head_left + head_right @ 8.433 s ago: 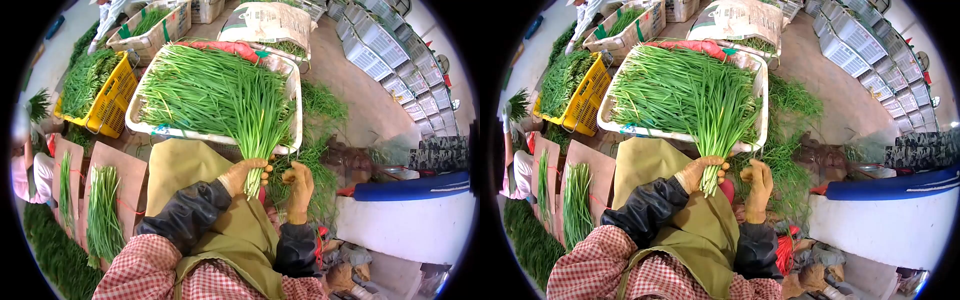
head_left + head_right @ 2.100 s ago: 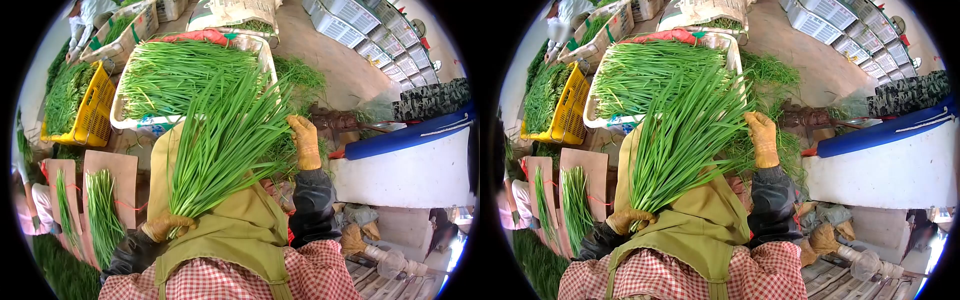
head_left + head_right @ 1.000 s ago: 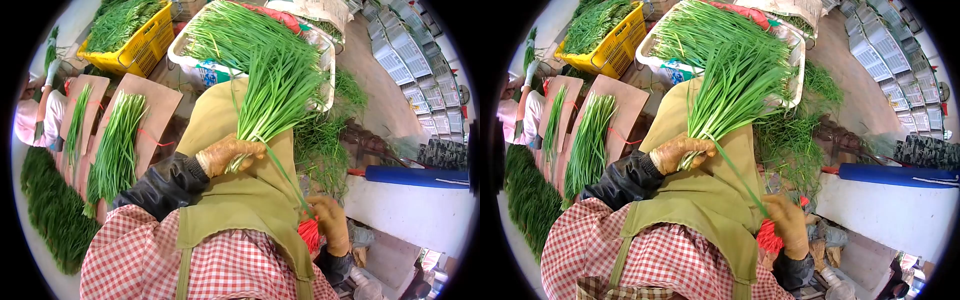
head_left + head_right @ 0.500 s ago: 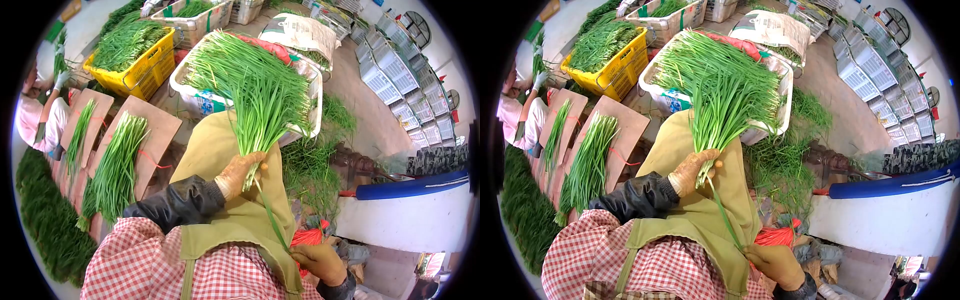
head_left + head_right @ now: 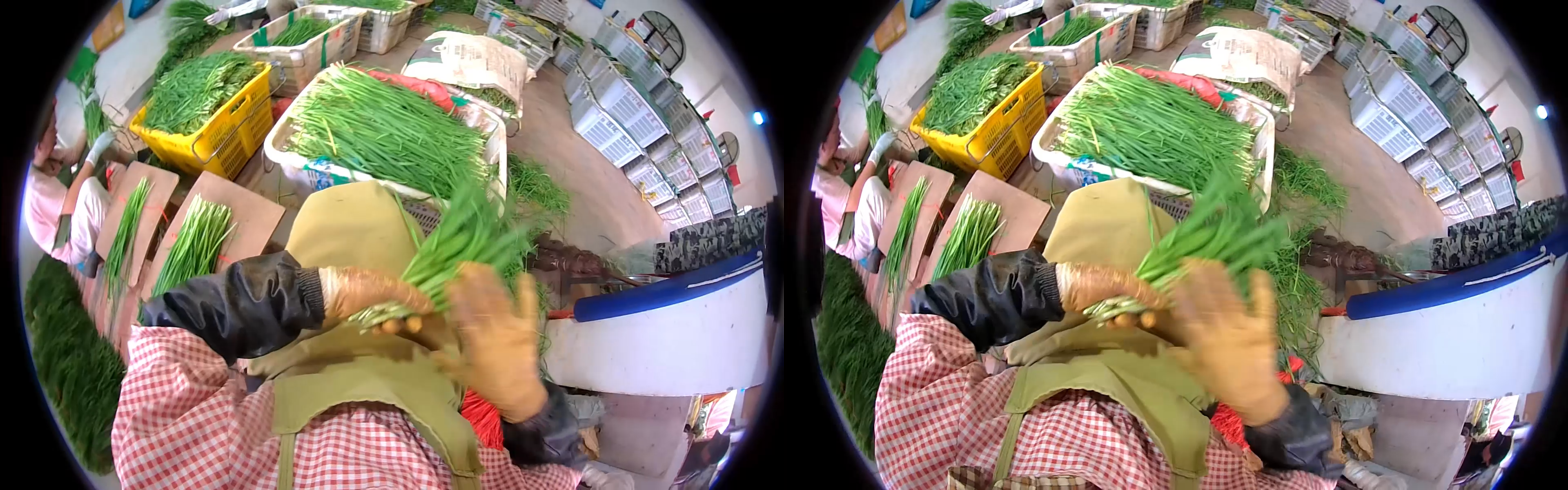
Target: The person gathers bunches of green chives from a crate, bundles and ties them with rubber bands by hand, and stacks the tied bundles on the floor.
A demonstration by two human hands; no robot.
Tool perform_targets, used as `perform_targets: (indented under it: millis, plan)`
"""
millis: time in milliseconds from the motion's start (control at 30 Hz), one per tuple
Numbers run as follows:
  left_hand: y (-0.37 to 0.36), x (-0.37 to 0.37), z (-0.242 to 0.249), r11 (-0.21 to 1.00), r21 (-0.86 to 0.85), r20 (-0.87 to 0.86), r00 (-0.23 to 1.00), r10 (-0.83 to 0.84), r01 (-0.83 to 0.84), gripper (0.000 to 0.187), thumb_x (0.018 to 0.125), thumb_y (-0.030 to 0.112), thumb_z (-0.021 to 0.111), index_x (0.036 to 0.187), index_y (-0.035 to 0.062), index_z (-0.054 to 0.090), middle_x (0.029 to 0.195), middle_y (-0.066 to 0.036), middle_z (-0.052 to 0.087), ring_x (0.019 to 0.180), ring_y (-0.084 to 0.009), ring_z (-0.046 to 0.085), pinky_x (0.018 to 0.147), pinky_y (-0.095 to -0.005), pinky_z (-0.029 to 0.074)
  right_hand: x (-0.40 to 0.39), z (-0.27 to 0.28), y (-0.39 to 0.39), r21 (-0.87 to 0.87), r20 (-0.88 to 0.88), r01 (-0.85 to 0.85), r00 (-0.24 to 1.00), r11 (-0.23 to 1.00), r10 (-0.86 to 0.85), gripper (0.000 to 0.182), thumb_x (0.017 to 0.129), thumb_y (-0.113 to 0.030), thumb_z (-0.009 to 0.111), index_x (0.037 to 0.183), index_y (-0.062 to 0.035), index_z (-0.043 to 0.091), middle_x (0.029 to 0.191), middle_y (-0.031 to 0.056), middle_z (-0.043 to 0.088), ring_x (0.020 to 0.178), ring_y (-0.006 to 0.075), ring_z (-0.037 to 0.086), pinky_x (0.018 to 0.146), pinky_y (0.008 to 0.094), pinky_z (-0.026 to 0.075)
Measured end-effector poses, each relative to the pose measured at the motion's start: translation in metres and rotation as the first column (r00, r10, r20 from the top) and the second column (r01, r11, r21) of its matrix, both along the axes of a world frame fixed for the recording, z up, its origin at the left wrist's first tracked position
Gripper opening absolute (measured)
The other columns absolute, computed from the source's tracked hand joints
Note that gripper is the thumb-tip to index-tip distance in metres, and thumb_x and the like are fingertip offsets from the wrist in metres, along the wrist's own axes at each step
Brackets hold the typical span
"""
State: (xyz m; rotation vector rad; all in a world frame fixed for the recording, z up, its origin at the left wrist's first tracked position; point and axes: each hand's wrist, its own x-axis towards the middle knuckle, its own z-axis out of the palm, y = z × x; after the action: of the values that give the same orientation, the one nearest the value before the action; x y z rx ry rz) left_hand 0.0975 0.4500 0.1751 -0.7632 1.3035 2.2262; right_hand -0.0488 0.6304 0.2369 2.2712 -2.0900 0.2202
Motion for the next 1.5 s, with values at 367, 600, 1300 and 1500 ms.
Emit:
perform_targets:
  millis: [367,600,1300,1500]
  plan:
    - [-0.058,0.014,-0.018,0.996,-0.016,-0.18,0.98,-0.084,0.083,0.047,0.091,0.036,0.061,0.128,0.0083,0.051,0.112,-0.012,0.062,0.087,-0.0185,0.064,0.063,-0.0294,0.055,-0.011,-0.099,-0.054,0.14,0.663,-0.017,0.744,0.99,-0.081,0.067,0.067,-0.029,0.081,0.122,-0.0025,0.052,0.094,0.0196,0.066,0.084,0.0357,0.067,0.079,0.0397,0.053]
    - [-0.05,-0.038,-0.031,0.84,-0.455,-0.641,0.763,-0.077,-0.297,0.088,0.085,0.034,0.073,0.151,0.006,0.023,0.146,-0.015,0.038,0.131,-0.0259,0.039,0.109,-0.0402,0.032,-0.065,-0.073,-0.083,-0.075,0.71,0.577,0.604,0.813,-0.363,0.043,0.073,-0.01,0.073,0.113,-0.0017,0.056,0.091,0.0118,0.068,0.08,0.0163,0.064,0.075,0.0312,0.053]
    - [-0.024,-0.039,0.043,0.981,-0.172,0.05,0.996,-0.08,0.087,0.024,0.083,0.012,0.07,0.102,-0.0006,0.063,0.078,-0.011,0.067,0.068,-0.0202,0.067,0.06,-0.0317,0.056,-0.089,-0.036,-0.073,-0.188,0.975,0.503,0.2,0.843,0.098,0.051,0.101,-0.044,0.044,0.132,-0.0042,0.054,0.13,0.0113,0.055,0.123,0.0221,0.048,0.104,0.0329,0.036]
    - [0.02,-0.045,-0.057,0.984,0.172,-0.024,0.999,0.041,-0.036,0.025,0.083,0.017,0.068,0.099,-0.0017,0.063,0.073,-0.009,0.064,0.059,-0.0193,0.061,0.057,-0.0293,0.051,-0.049,-0.151,-0.079,0.03,0.898,0.583,0.341,0.812,-0.278,0.033,0.095,-0.035,0.056,0.099,-0.004,0.066,0.096,0.0127,0.065,0.085,0.0246,0.063,0.078,0.035,0.049]
